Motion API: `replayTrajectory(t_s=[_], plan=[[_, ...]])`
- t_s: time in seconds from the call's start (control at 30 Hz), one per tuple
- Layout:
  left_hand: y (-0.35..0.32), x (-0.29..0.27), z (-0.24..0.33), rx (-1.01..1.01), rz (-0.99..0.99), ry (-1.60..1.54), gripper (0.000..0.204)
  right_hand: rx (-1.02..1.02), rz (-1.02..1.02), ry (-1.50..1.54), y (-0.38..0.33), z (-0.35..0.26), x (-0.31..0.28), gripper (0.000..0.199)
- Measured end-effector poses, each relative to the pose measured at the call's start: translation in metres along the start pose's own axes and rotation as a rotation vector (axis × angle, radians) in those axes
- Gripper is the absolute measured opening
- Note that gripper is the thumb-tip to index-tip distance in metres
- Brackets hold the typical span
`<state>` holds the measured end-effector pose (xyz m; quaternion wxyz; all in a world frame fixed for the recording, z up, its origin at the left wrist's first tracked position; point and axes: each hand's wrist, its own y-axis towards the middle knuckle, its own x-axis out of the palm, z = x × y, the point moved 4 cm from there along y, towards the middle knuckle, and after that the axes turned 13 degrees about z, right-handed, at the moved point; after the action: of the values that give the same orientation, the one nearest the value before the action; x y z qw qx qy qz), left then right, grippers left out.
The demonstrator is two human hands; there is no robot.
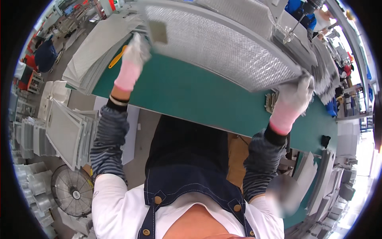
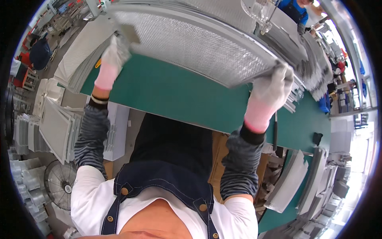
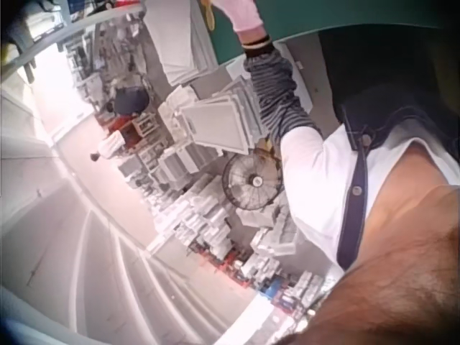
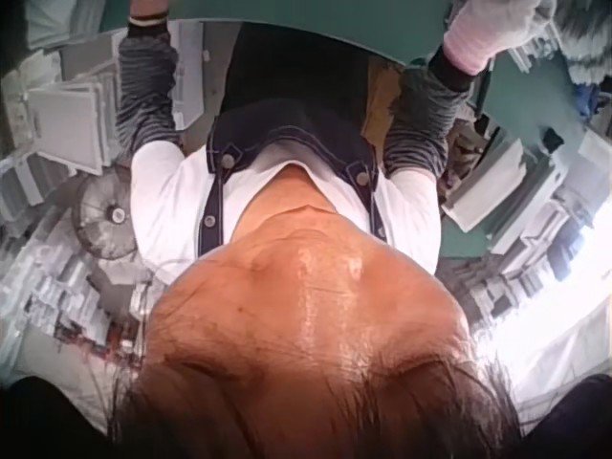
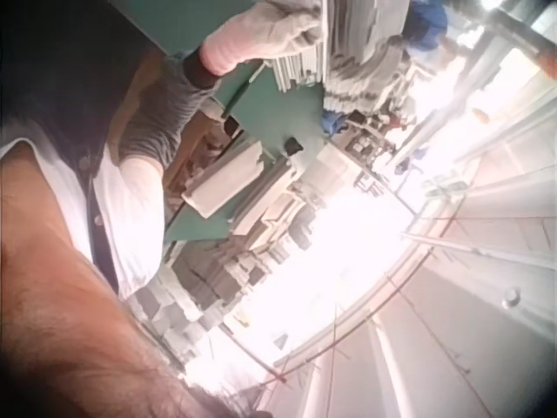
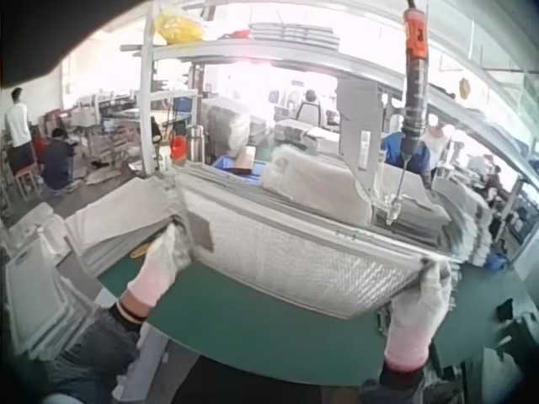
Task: Assemble metal mesh filters by attaching frames and hardware at a factory workbench.
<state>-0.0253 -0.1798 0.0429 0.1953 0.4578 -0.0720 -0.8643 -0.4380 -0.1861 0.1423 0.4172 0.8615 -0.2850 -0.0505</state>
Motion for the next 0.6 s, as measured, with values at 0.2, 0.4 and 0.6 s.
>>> replayTrajectory(t_s=[0.2,0.4,0.6], plan=[[0.004,-0.01,0.152,0.726,0.54,-0.483,0.048,-0.014,-0.059,0.036,-0.078,0.031,-0.006,0.003],[-0.036,0.081,0.228,0.946,0.249,0.027,0.074,0.364,-0.276,0.175,-0.069,0.025,-0.002,0.011],[-0.031,0.043,0.219,0.862,0.383,-0.034,0.073,0.507,-0.597,-0.257,-0.027,0.065,-0.057,0.027]])
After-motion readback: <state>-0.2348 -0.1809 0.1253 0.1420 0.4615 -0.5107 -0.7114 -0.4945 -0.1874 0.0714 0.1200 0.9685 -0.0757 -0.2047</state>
